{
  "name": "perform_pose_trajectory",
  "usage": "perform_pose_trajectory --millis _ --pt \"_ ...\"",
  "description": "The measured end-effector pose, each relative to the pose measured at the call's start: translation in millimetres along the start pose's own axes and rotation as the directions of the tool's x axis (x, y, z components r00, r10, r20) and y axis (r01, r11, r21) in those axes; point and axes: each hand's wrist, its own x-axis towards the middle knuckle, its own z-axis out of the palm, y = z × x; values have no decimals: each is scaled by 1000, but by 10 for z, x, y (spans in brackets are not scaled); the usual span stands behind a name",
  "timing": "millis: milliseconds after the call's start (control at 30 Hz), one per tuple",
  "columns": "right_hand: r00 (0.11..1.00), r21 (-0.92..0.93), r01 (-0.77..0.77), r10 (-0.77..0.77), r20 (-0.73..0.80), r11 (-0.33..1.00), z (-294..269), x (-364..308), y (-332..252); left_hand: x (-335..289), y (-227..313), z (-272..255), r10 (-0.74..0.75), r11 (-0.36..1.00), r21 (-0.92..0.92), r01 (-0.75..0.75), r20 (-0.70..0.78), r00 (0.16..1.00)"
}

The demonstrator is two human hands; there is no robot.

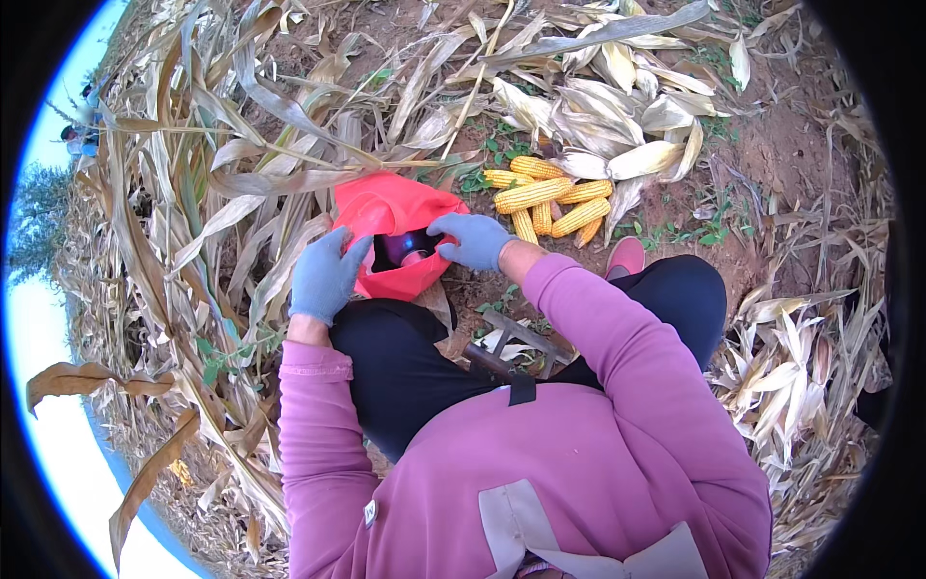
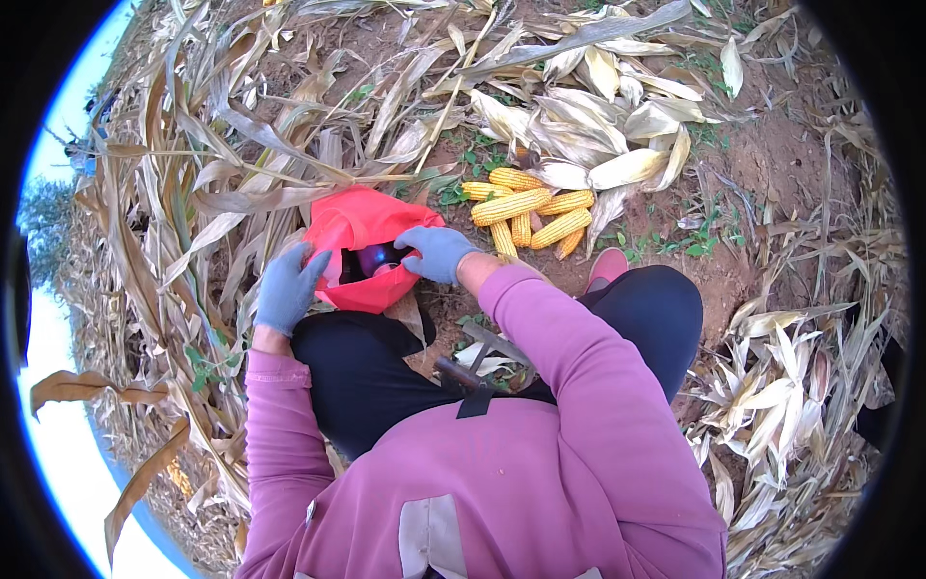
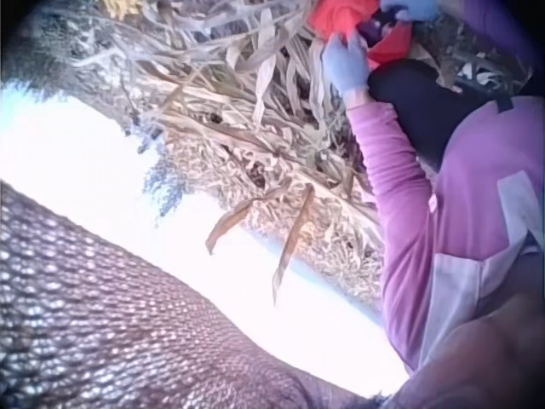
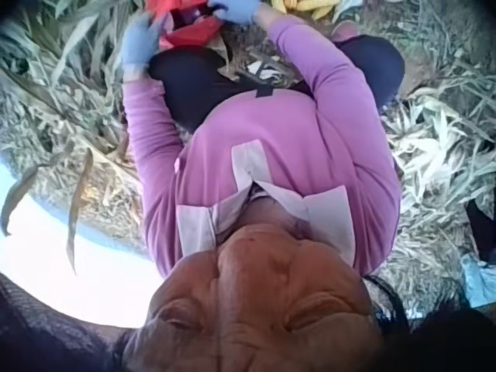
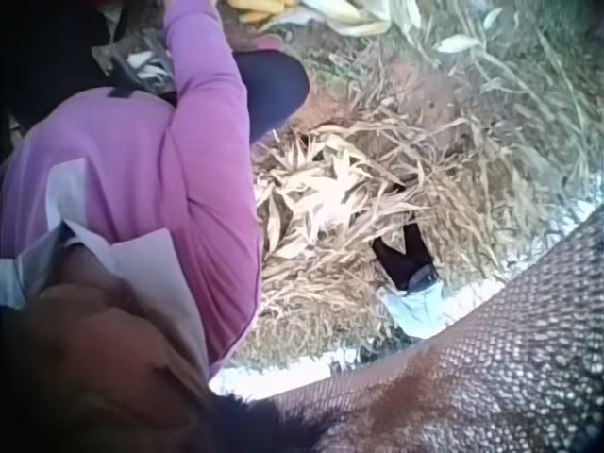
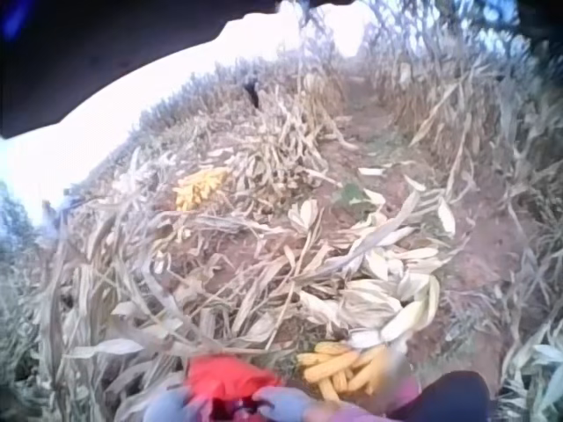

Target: The person shucks corn cobs by hand, removing husks and silk, then places the cleaned cobs into a red bag. The person works in a cornfield with dried stalks and harvested cobs on the ground.

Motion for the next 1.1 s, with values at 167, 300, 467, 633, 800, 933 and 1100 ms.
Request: perform_pose_trajectory --millis 167,300,467,633,800,933,1100 --pt "965 -144 72 -33 262 987 552 -223 -538 -132 -373 -143 52 993 116 -37 -130 990" --pt "959 194 49 -101 265 980 918 -250 -258 -63 -430 -78 71 973 225 -52 -78 994" --pt "990 180 -137 137 15 974 1008 59 -54 -104 -585 -50 78 987 135 -83 42 996" --pt "987 75 -94 103 -122 993 943 174 -297 -188 -828 -13 38 996 -80 -33 63 997" --pt "970 367 185 -109 -219 912 933 427 -656 -287 -697 -241 -61 979 -193 62 9 998" --pt "854 50 231 -178 -489 972 938 738 -521 -306 -702 -228 -30 995 -95 25 -43 999" --pt "969 -54 -18 4 -246 998 713 808 -302 -328 -712 -251 -23 998 -66 16 -108 994"
